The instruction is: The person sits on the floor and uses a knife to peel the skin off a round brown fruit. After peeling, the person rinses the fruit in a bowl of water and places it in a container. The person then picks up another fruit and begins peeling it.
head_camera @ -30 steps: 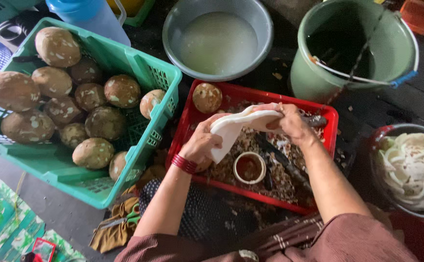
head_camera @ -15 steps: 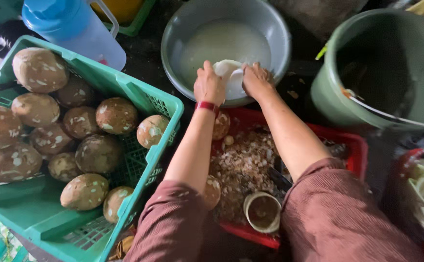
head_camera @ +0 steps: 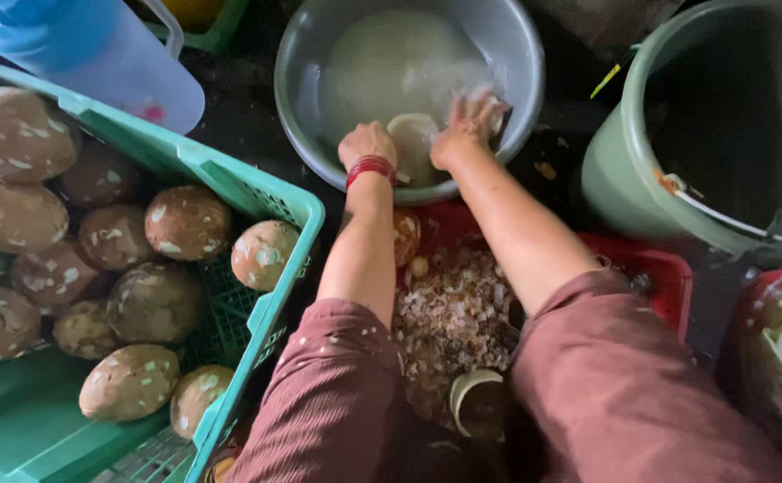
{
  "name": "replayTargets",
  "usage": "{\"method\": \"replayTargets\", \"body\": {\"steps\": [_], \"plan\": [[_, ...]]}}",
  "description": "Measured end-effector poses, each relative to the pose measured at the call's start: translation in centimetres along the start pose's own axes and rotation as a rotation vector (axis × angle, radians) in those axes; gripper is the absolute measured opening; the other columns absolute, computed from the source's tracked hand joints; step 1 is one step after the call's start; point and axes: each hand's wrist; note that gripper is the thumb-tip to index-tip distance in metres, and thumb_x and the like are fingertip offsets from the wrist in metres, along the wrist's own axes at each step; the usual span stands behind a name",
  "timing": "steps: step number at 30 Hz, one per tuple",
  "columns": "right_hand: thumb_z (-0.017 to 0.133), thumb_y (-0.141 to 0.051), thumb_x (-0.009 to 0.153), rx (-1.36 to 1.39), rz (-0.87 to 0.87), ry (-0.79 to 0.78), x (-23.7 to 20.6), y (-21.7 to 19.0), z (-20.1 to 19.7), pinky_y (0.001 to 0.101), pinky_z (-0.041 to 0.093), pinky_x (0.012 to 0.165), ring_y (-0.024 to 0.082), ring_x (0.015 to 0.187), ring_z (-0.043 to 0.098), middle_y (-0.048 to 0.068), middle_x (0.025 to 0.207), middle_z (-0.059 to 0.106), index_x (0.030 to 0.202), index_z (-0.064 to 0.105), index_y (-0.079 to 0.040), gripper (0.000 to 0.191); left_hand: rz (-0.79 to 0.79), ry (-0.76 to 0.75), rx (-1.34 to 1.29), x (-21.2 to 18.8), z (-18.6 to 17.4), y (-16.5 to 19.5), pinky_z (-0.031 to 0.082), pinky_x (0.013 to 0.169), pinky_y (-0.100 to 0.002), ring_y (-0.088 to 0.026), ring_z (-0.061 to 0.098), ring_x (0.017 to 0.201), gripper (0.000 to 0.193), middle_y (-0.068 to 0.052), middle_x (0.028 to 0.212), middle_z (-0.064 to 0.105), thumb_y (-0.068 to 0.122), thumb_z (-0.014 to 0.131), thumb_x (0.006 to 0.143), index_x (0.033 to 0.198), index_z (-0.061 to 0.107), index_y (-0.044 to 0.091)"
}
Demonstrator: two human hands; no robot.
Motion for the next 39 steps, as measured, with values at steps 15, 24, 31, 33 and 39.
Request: {"method": "replayTargets", "body": {"steps": [15,24,31,33,39], "plan": [[0.07,-0.019,0.081,0.237,-0.002,0.093,0.3,0.2,-1.3,0.0593,0.045,0.103,0.044,0.127,0.054,0.025,0.149,0.045,0.14,0.058,-0.026,0.06,-0.044,-0.018,-0.178,1.7,1.1,-0.1,0.055,0.102,-0.045,-0.033,0.068,0.12,0.028,-0.015,0.125,0.071,0.024,0.063,0.094,0.12,0.072,0.015],[0.08,-0.021,0.076,0.386,-0.093,0.117,0.2,0.5,-1.5,0.0519,0.043,0.11,0.039,0.129,0.056,0.019,0.143,0.055,0.144,0.054,-0.036,0.075,0.062,-0.083,-0.216,0.9,-0.6,-1.0,0.054,0.098,-0.046,-0.034,0.066,0.115,0.054,-0.014,0.124,0.069,0.026,0.078,0.081,0.133,0.061,0.027],[0.059,-0.002,0.095,0.771,-0.211,0.357,-0.9,0.1,-1.3,0.0478,0.051,0.101,0.033,0.119,0.064,0.006,0.133,0.068,0.139,0.059,-0.031,0.053,0.013,0.432,-0.226,-1.6,-1.2,0.2,0.06,0.076,-0.047,-0.04,0.068,0.099,0.044,-0.018,0.131,0.053,0.003,0.062,0.092,0.131,0.056,0.023],[0.053,0.001,0.101,0.875,-0.198,0.452,-1.7,0.1,-0.9,0.0477,0.053,0.091,0.034,0.11,0.066,0.009,0.123,0.069,0.138,0.057,-0.025,0.045,0.099,0.561,-0.268,-2.8,-1.9,0.2,0.06,0.076,-0.047,-0.04,0.065,0.101,0.051,-0.017,0.131,0.05,-0.001,0.061,0.09,0.133,0.054,0.025],[0.075,0.003,0.082,0.636,-0.352,1.237,-6.2,2.0,0.4,0.0396,0.058,0.078,0.032,0.099,0.066,0.01,0.109,0.063,0.126,0.06,-0.012,0.048,0.371,0.84,-0.626,-5.6,-1.9,-0.6,0.055,0.098,-0.042,-0.034,0.058,0.117,0.073,-0.014,0.129,0.05,-0.014,0.06,0.084,0.144,0.051,0.026]]}}
Point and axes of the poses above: each hand's wrist, its own x-axis towards the middle knuckle, its own z-axis out of the palm, y = z × x
